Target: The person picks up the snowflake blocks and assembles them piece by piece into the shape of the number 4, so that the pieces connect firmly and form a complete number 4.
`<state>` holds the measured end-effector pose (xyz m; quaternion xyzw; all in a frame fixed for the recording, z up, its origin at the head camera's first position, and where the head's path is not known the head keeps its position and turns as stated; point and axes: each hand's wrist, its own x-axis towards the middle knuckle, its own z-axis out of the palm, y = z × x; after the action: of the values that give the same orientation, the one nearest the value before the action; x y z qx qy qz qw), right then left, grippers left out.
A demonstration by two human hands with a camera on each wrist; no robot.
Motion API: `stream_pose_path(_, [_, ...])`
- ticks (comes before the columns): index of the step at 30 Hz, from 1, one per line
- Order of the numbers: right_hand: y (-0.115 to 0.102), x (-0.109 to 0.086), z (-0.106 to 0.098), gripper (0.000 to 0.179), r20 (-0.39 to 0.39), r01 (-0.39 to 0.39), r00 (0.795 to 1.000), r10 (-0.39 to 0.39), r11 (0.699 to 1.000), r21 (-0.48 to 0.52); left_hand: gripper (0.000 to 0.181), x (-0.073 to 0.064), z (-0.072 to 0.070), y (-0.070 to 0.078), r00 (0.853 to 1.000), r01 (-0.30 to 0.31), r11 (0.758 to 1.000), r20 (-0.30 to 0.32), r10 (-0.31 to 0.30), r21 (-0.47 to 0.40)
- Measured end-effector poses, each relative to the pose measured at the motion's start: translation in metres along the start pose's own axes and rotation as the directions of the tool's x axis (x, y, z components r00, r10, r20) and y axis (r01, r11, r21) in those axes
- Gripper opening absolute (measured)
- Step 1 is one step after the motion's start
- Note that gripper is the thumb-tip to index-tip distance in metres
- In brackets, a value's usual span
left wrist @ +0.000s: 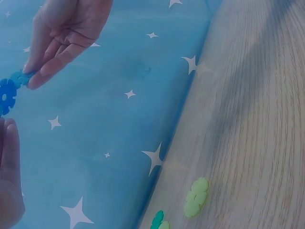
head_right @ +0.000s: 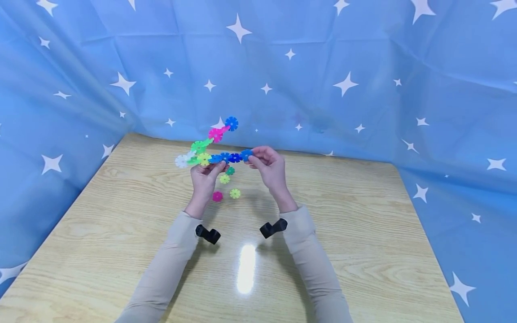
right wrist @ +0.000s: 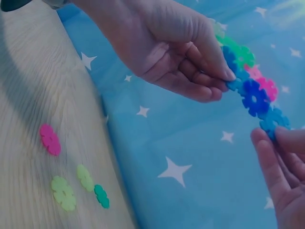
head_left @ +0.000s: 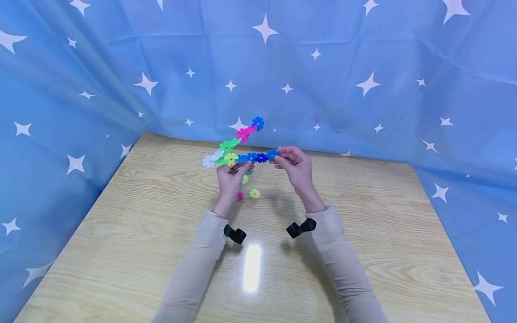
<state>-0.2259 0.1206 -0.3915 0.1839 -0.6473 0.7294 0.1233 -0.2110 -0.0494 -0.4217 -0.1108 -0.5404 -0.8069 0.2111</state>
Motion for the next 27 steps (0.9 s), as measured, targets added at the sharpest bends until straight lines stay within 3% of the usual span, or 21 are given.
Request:
stream_pose_path(9, [0.003,-0.001,0.005,0.007,0.004,0.061,0.998,-0.061,0.997,0.045,0.017,0.001,-0.002,0.003,1.000,-0.001,1.000,0.012,0.001,0.018])
stream_pose_path(17, [0.009,-0.006,0.013,0.015,-0.035,0.080,0.996,-0.077,0.991,0.103,0.014,0.004,-0.004,0.009,1.000,0.030,0.999,0.007,-0.030,0.026])
stream_pose_path(27, [0.015,-0.007,0.017,0.019,-0.069,0.113,0.992,-0.103,0.981,0.157,0.015,0.003,-0.003,0.011,1.000,0.003,0.998,0.010,-0.004,0.061])
